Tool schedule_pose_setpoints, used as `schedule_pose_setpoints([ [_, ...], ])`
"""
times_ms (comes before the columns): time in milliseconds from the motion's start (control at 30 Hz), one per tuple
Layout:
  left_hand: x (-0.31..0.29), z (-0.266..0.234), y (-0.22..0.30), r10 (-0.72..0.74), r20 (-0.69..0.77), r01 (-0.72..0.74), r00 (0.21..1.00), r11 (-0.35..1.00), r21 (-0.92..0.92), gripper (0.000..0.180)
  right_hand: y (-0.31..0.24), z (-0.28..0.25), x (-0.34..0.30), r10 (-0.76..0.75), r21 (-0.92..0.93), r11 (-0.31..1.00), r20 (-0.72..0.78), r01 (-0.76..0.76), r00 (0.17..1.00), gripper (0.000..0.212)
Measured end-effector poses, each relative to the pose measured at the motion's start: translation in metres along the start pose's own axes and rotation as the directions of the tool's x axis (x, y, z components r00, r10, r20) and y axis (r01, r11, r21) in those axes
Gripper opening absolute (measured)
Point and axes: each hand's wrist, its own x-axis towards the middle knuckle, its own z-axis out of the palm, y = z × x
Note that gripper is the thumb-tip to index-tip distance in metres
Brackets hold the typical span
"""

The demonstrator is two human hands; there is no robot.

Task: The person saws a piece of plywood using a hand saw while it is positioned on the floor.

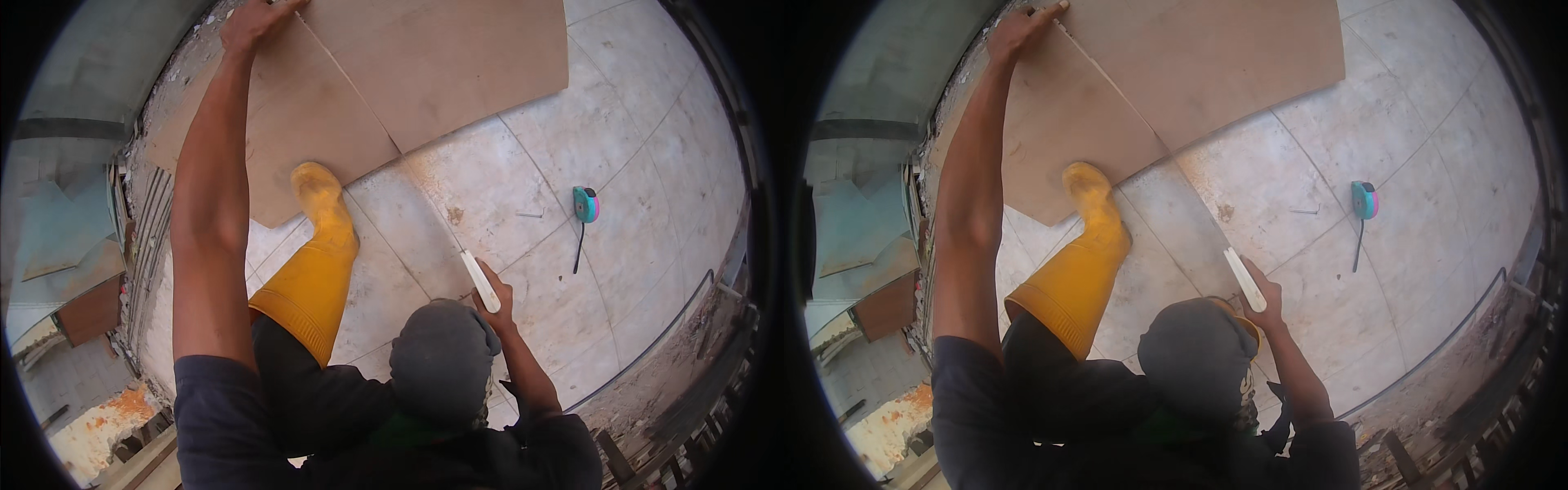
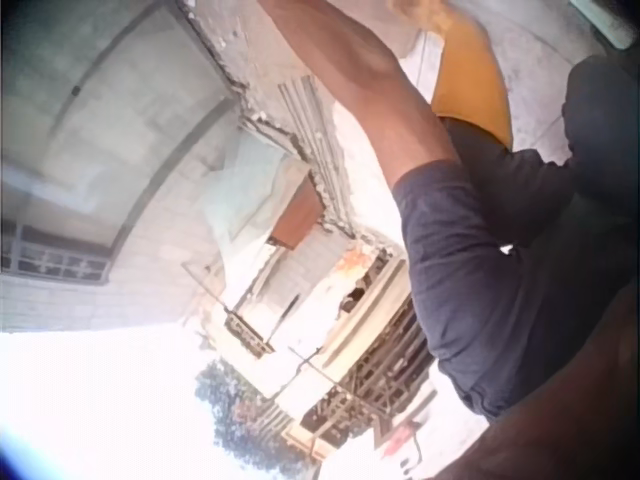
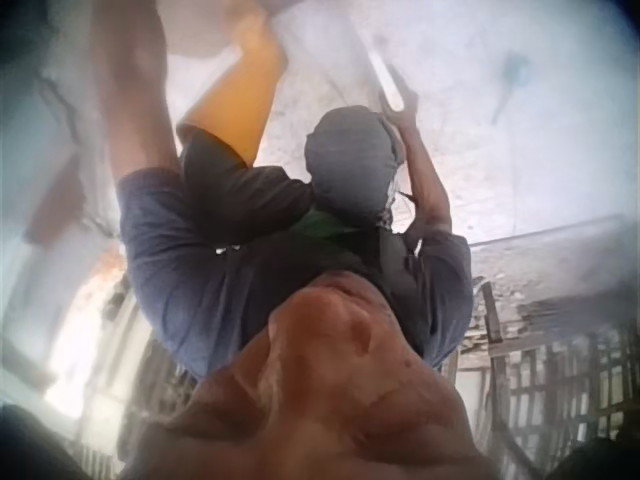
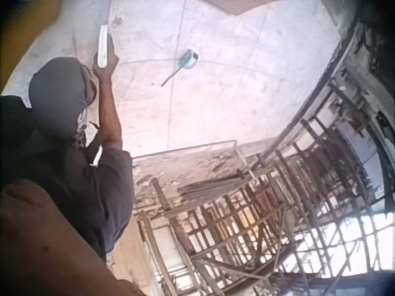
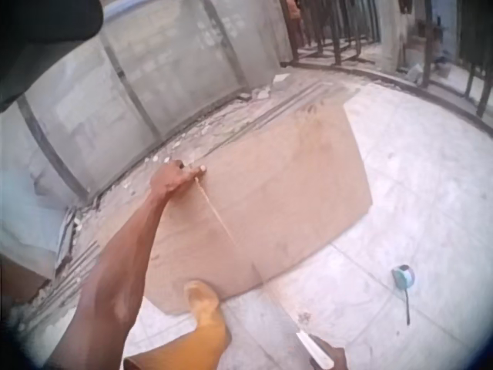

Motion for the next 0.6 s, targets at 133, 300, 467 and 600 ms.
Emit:
schedule_pose_setpoints([
  [133, 0.005, -0.007, 0.007, 0.020, -0.018, -0.021, 1.000, 0.999, -0.044, 0.084, -0.003, -0.018, -0.037, -0.015, -0.039, 0.999, -0.018, 0.014, 1.000, 0.063],
  [300, 0.011, -0.002, 0.031, 0.052, 0.006, -0.052, 0.999, 0.999, 0.012, 0.104, 0.011, 0.051, 0.140, -0.180, 0.101, 0.975, -0.150, 0.196, 0.972, 0.066],
  [467, 0.011, -0.010, 0.006, 0.005, 0.029, -0.005, 1.000, 1.000, 0.005, 0.107, 0.003, 0.040, 0.058, -0.078, 0.071, 0.994, -0.076, 0.083, 0.994, 0.071],
  [600, 0.006, -0.004, 0.000, 0.001, -0.014, -0.001, 1.000, 1.000, -0.004, 0.091, -0.002, -0.026, -0.055, 0.099, -0.018, 0.995, -0.015, -0.100, 0.995, 0.060],
])
